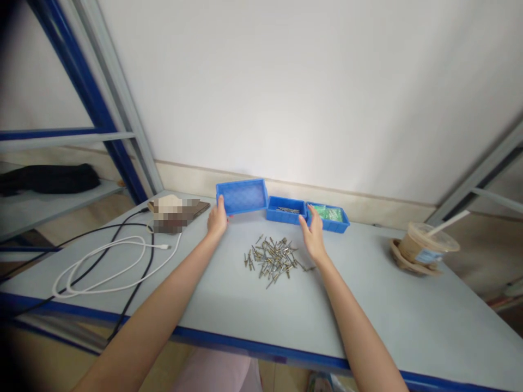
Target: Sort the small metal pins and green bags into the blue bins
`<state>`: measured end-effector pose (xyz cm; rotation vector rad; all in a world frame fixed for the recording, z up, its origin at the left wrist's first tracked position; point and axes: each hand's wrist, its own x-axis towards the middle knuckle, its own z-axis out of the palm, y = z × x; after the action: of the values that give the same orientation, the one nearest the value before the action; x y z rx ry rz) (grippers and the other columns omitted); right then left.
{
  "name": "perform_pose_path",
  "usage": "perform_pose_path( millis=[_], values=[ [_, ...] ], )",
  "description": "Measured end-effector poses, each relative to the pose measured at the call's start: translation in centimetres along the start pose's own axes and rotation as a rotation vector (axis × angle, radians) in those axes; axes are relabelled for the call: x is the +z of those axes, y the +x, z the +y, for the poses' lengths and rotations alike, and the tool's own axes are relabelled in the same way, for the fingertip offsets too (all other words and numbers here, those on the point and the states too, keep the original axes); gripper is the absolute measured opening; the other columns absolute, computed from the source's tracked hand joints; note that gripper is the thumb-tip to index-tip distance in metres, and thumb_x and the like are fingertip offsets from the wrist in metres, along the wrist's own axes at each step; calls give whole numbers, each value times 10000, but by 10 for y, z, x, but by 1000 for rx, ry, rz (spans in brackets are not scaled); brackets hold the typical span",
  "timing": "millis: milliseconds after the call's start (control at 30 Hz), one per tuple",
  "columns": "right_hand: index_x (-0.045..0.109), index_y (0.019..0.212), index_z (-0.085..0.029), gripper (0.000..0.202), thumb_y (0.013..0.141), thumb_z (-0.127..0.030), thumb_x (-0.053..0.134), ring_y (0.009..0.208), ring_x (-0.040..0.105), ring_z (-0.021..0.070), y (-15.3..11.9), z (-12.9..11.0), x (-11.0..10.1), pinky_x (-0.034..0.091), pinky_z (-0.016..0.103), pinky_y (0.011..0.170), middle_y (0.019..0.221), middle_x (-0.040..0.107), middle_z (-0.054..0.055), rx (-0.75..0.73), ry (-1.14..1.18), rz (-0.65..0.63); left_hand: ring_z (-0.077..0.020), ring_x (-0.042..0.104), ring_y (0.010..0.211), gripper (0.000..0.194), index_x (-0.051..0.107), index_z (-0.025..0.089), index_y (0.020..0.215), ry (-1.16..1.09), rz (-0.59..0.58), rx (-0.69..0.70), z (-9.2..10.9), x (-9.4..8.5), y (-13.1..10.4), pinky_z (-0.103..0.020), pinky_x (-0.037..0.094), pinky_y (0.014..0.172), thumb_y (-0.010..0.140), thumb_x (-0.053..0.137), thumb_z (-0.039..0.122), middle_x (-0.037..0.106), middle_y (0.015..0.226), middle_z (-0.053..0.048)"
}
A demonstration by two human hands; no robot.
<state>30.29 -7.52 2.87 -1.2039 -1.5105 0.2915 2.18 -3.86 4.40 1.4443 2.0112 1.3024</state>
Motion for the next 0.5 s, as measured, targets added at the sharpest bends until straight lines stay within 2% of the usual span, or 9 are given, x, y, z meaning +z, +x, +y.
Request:
perform_pose_path(
  millis=[33, 133, 267, 400, 500],
  values=[
    [430, 1223, -161, 549, 802, -513, 423, 1226, 340, 250, 2, 8, -1, 190, 471, 1036, 1290, 436, 134, 44, -23, 77, -320, 624, 830, 673, 610, 158, 882, 36, 4, -84, -4, -3, 5, -398, 447, 697, 859, 86, 579, 667, 710, -128],
    [491, 1133, -129, 494, 798, -482, 405, 1148, 404, 273, 3, 25, -3, 245, 478, 988, 1184, 507, 155, 136, -46, 230, -343, 606, 899, 603, 604, 132, 902, 162, 20, -153, -12, -10, 15, -421, 440, 728, 853, 182, 560, 674, 743, -160],
    [522, 1082, -150, 377, 797, -369, 408, 1082, 438, 252, 1, 26, -5, 265, 445, 966, 1105, 541, 126, 52, -90, 326, -363, 577, 970, 598, 572, 89, 1002, 294, -17, -130, -10, -11, 20, -442, 426, 769, 842, 232, 553, 672, 801, -197],
    [543, 1030, -167, 314, 776, -289, 406, 1036, 459, 237, 2, 17, -4, 294, 433, 937, 1062, 563, 105, -12, -112, 262, -361, 587, 952, 769, 522, 24, 1088, 306, -74, -137, -5, -13, 34, -431, 427, 785, 809, 178, 653, 666, 659, -180],
    [548, 1006, -158, 301, 762, -248, 395, 1031, 466, 227, 3, 15, -2, 311, 420, 927, 1057, 569, 106, -44, -146, 204, -365, 580, 963, 757, 590, 17, 984, 437, -205, -157, 3, -16, 52, -418, 421, 808, 791, 236, 658, 646, 573, -169]
  ],
)
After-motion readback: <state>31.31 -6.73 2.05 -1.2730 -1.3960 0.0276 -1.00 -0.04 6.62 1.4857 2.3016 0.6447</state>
